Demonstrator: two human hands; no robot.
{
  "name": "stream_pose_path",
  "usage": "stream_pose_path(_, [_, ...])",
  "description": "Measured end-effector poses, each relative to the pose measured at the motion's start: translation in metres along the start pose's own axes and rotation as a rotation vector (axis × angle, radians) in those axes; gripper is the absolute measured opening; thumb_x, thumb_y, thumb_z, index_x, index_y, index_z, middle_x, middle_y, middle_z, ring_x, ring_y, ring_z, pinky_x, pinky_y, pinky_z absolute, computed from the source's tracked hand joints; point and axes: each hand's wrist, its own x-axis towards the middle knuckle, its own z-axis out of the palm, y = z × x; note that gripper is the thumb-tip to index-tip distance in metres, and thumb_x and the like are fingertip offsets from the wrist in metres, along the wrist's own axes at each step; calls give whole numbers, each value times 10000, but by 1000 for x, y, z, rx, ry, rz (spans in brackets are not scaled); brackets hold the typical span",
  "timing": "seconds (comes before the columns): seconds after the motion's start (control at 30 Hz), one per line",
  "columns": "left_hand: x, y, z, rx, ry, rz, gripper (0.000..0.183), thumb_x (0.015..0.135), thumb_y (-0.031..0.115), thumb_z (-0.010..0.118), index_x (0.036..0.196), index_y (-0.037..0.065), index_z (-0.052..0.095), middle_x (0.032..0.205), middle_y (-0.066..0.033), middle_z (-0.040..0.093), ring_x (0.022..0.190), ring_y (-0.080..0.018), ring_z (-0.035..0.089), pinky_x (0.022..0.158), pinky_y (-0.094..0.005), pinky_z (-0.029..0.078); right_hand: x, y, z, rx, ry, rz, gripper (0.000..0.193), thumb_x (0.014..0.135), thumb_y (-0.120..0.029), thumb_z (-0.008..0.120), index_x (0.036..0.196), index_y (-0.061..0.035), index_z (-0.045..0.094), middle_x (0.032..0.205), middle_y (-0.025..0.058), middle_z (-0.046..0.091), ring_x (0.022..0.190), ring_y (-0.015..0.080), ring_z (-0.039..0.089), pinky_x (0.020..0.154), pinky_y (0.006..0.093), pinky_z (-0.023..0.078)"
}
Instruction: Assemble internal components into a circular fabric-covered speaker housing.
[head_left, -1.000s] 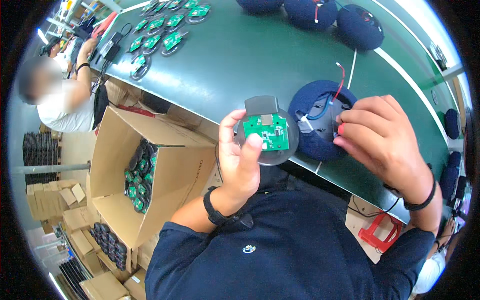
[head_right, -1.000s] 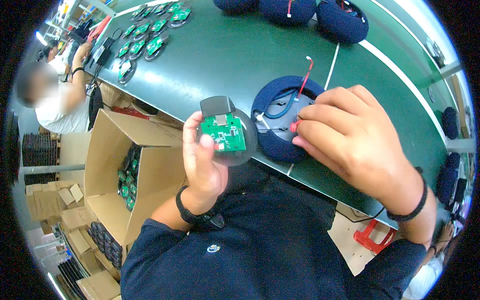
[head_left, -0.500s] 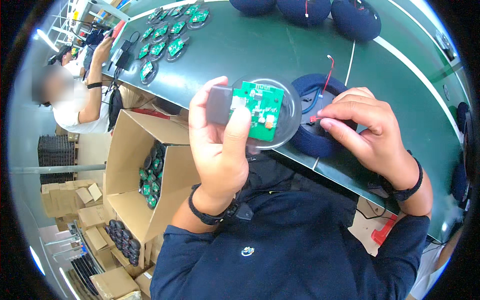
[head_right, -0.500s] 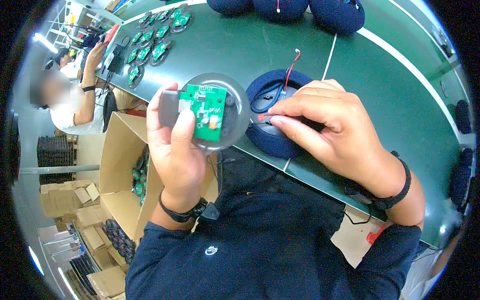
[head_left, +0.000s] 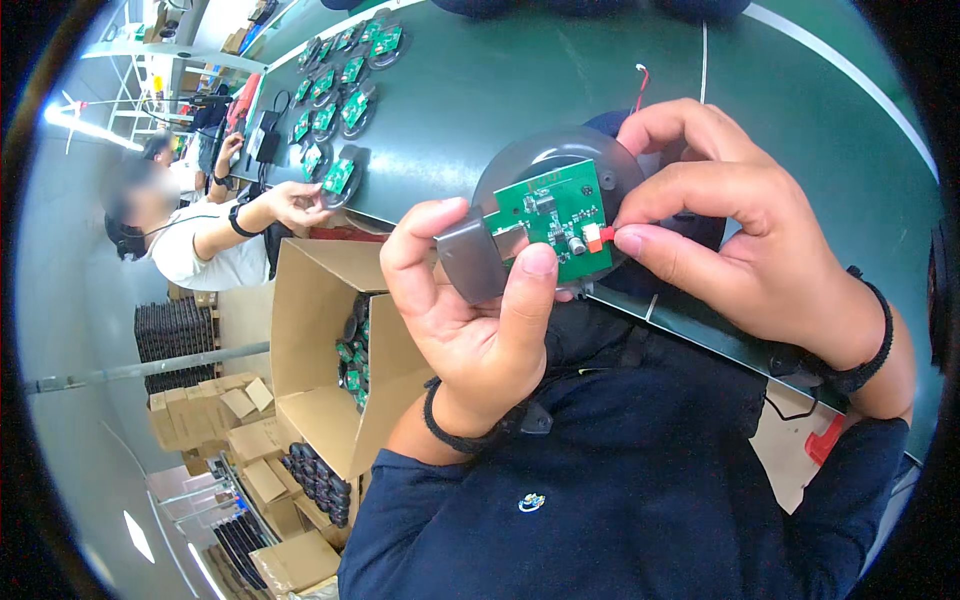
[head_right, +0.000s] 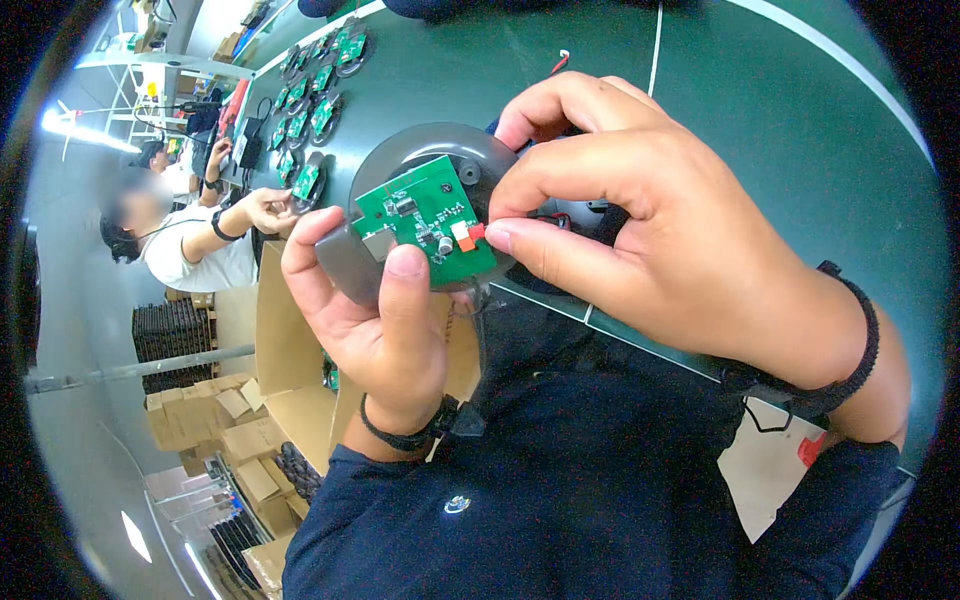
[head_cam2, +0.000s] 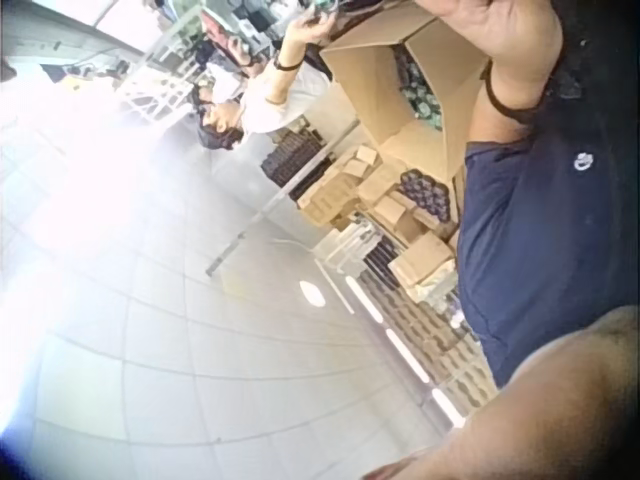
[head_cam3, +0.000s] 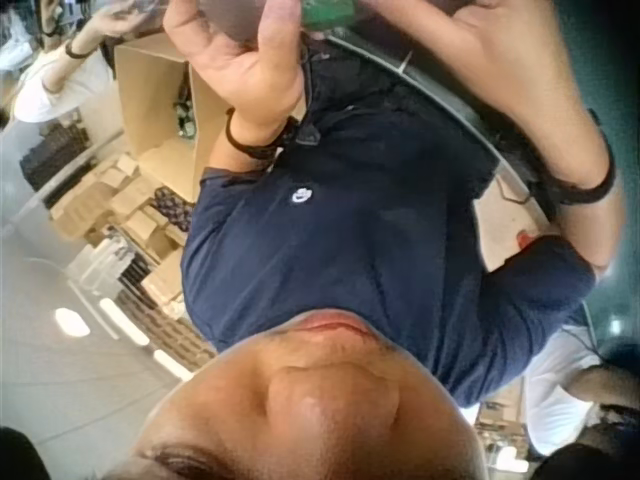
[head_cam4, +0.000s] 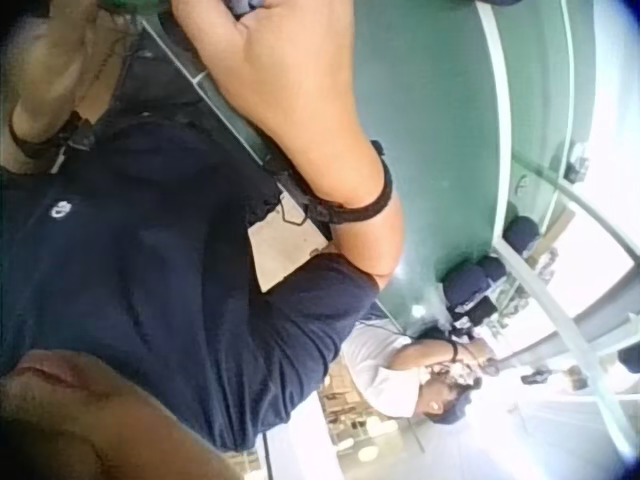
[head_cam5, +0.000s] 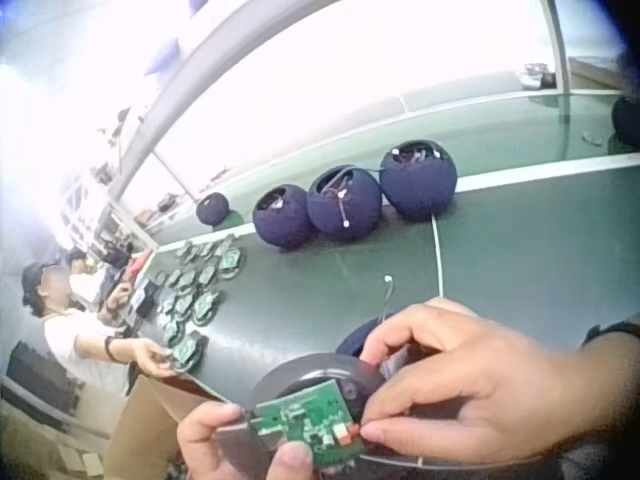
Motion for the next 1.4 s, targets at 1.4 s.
stream_pose_path(1.4, [-7, -11, 3, 364, -275, 513, 615, 881, -111, 795, 1376, -10, 445, 1221, -323, 681, 995, -342, 743, 872, -404, 595, -4, 18, -28, 84, -149, -73, 260, 724, -150, 953, 839, -57, 739, 1351, 215, 635, 1243, 352, 628, 1080, 449, 477])
